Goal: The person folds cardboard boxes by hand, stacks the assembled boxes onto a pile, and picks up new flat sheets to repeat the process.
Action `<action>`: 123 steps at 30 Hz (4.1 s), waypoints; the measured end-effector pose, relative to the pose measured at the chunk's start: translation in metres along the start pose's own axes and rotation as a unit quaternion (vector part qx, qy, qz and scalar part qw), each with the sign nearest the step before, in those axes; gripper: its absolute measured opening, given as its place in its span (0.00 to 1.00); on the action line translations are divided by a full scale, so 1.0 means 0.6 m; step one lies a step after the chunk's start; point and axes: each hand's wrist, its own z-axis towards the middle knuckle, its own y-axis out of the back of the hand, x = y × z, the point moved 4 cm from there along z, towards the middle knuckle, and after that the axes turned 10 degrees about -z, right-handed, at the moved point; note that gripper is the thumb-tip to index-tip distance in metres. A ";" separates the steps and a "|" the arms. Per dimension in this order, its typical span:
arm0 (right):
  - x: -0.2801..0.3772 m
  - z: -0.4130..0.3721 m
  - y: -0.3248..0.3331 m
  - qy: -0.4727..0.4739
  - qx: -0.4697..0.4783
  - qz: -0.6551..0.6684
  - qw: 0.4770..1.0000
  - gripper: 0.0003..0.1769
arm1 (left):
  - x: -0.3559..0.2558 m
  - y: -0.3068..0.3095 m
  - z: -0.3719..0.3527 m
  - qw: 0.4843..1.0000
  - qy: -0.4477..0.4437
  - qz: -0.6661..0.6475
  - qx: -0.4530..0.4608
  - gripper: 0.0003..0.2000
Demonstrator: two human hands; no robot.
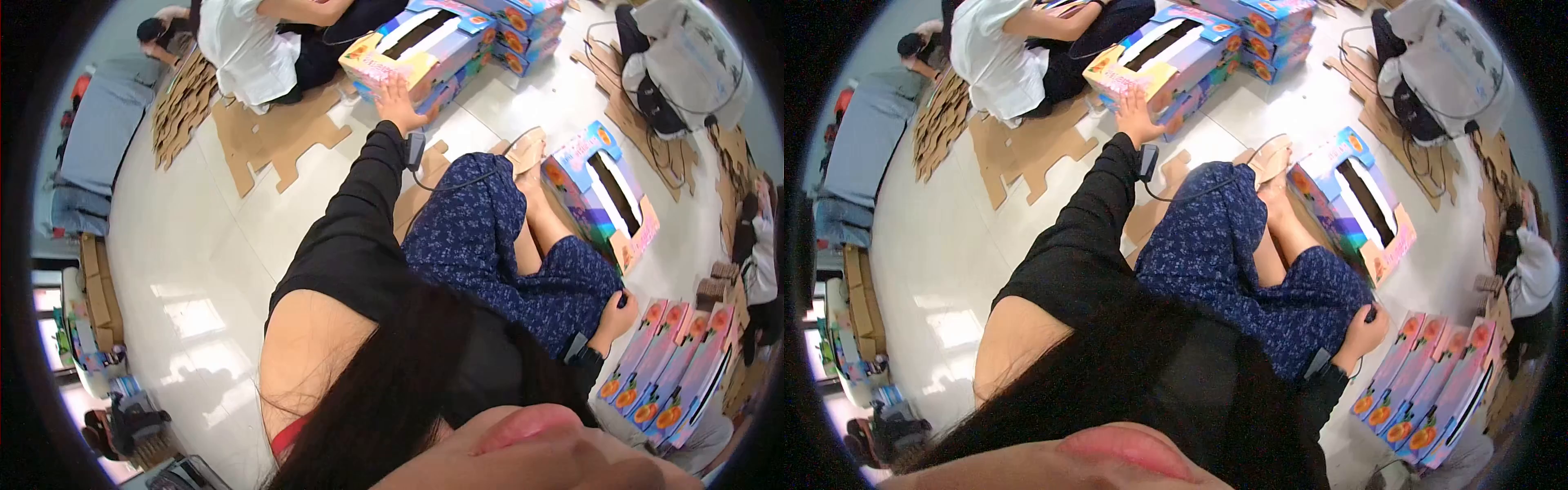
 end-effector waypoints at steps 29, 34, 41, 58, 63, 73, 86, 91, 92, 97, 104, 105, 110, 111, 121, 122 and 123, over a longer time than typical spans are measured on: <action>-0.009 -0.002 -0.007 0.069 0.033 -0.035 0.996 0.16 | -0.039 0.059 0.132 0.995 -0.012 0.100 0.007 0.46; 0.001 -0.004 0.002 0.078 0.019 -0.029 0.996 0.16 | -0.020 0.023 0.143 0.998 -0.013 0.024 0.052 0.46; 0.032 -0.002 0.010 0.063 0.022 -0.029 0.997 0.16 | -0.015 0.016 0.138 0.998 -0.016 0.036 0.041 0.46; 0.039 -0.017 0.034 0.112 -0.049 -0.031 0.992 0.17 | -0.021 0.005 0.125 0.982 0.019 0.110 0.154 0.60; 0.057 -0.019 0.066 0.107 -0.050 -0.016 0.993 0.16 | -0.014 -0.001 0.124 0.981 0.021 0.122 0.152 0.56; 0.057 0.015 0.026 0.060 -0.004 -0.025 0.998 0.14 | 0.006 -0.026 0.137 0.979 0.034 0.120 0.160 0.59; 0.050 -0.005 0.038 0.050 -0.032 -0.015 0.998 0.16 | -0.010 -0.016 0.132 0.976 0.044 0.131 0.169 0.59; 0.063 -0.003 0.047 0.087 -0.055 -0.048 0.994 0.16 | -0.010 -0.019 0.135 0.973 0.042 0.140 0.176 0.56; 0.068 -0.005 0.050 0.089 -0.057 -0.048 0.993 0.16 | -0.010 -0.019 0.133 0.974 0.043 0.137 0.173 0.56; 0.070 -0.011 0.040 0.105 -0.067 -0.052 0.991 0.16 | -0.017 -0.016 0.131 0.978 0.050 0.123 0.160 0.58; 0.052 -0.008 0.022 0.080 -0.040 -0.040 0.995 0.15 | -0.016 -0.013 0.126 0.987 0.037 0.098 0.125 0.57; 0.050 -0.007 0.021 0.080 -0.038 -0.038 0.995 0.15 | -0.017 -0.010 0.121 0.988 0.038 0.089 0.120 0.56; 0.044 -0.006 0.024 0.078 -0.036 -0.026 0.996 0.15 | -0.061 0.042 0.099 0.993 0.056 0.034 0.093 0.50; 0.047 -0.009 0.027 0.080 -0.036 -0.026 0.996 0.15 | -0.070 0.052 0.090 0.996 0.055 0.019 0.071 0.49; 0.043 -0.007 0.026 0.058 -0.029 -0.009 0.998 0.15 | -0.054 0.171 0.078 0.928 0.021 -0.362 0.086 0.44; 0.044 -0.008 0.027 0.060 -0.037 -0.011 0.997 0.14 | -0.049 0.175 0.075 0.878 0.050 -0.465 0.108 0.43; 0.044 -0.008 0.028 0.062 -0.045 -0.014 0.997 0.14 | -0.057 0.195 0.068 0.844 0.067 -0.494 0.196 0.44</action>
